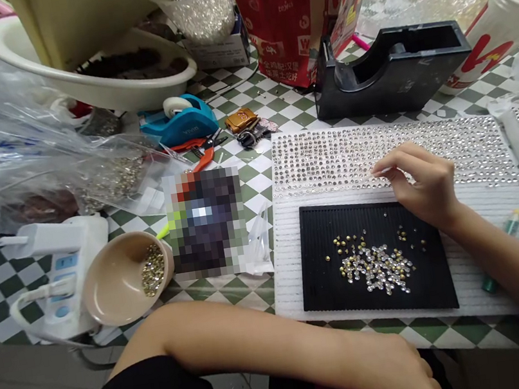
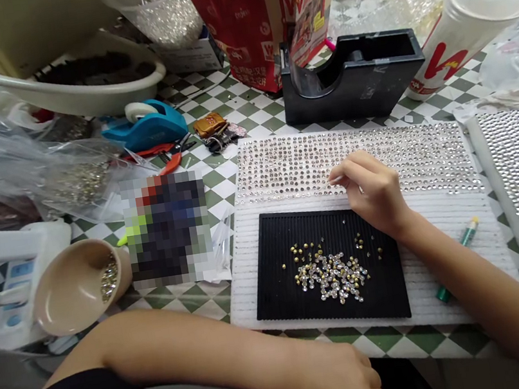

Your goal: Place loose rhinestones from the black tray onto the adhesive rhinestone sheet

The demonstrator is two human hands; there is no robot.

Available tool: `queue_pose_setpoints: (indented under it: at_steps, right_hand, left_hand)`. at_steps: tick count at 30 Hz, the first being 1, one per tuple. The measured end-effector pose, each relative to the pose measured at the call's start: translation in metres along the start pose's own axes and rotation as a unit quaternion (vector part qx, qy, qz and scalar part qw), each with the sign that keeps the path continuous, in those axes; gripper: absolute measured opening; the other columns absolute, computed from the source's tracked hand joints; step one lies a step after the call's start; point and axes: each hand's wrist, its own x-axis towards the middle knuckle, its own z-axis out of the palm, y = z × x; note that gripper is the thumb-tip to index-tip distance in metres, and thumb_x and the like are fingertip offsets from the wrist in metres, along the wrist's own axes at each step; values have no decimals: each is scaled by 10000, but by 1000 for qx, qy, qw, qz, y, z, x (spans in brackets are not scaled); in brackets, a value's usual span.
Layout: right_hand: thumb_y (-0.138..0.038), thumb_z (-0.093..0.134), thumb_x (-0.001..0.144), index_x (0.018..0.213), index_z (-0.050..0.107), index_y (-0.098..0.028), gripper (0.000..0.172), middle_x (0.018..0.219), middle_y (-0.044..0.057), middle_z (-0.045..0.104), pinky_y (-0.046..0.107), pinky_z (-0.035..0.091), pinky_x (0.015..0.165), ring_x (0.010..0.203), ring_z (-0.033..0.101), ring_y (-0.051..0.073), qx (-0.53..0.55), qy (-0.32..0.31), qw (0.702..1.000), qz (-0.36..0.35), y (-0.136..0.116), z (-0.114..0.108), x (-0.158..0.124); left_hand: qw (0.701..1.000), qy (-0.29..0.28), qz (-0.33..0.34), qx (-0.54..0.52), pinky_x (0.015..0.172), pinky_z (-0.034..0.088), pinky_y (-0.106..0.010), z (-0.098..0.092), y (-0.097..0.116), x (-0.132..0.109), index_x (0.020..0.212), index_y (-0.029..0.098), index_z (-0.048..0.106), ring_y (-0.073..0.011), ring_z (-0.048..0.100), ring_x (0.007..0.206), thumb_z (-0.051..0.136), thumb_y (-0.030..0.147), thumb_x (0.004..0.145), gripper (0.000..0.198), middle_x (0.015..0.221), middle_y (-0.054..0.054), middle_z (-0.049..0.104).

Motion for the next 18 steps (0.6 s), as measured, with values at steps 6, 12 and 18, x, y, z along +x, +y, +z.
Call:
queue_pose_setpoints:
  at_steps: [6,12,18]
  right_hand:
    - [15,542,832,761,603,-244,276,705,-12,660,313,501,594,660,626,153,1,-2,1000,-4,0,0,0]
    - [14,539,840,749,590,-242,277,693,-14,652,313,490,596,654,615,149,7,-4,1000,-4,-2,0,1]
    - [9,542,844,739,596,-239,274,688,-11,648,317,490,594,651,614,150,6,-3,1000,-8,-2,0,1]
  left_hand:
    - [1000,-9,3,-11,493,409,-252,-2,-1,0,744,254,585,-101,588,544,512,205,863,149,541,48,571]
    - [1000,-8,7,-1,493,410,-250,-3,0,0,758,252,592,-97,589,540,510,205,866,143,538,52,560]
    - [1000,-13,0,-5,491,411,-249,-2,0,1,765,245,582,-100,581,534,521,222,866,120,533,50,559]
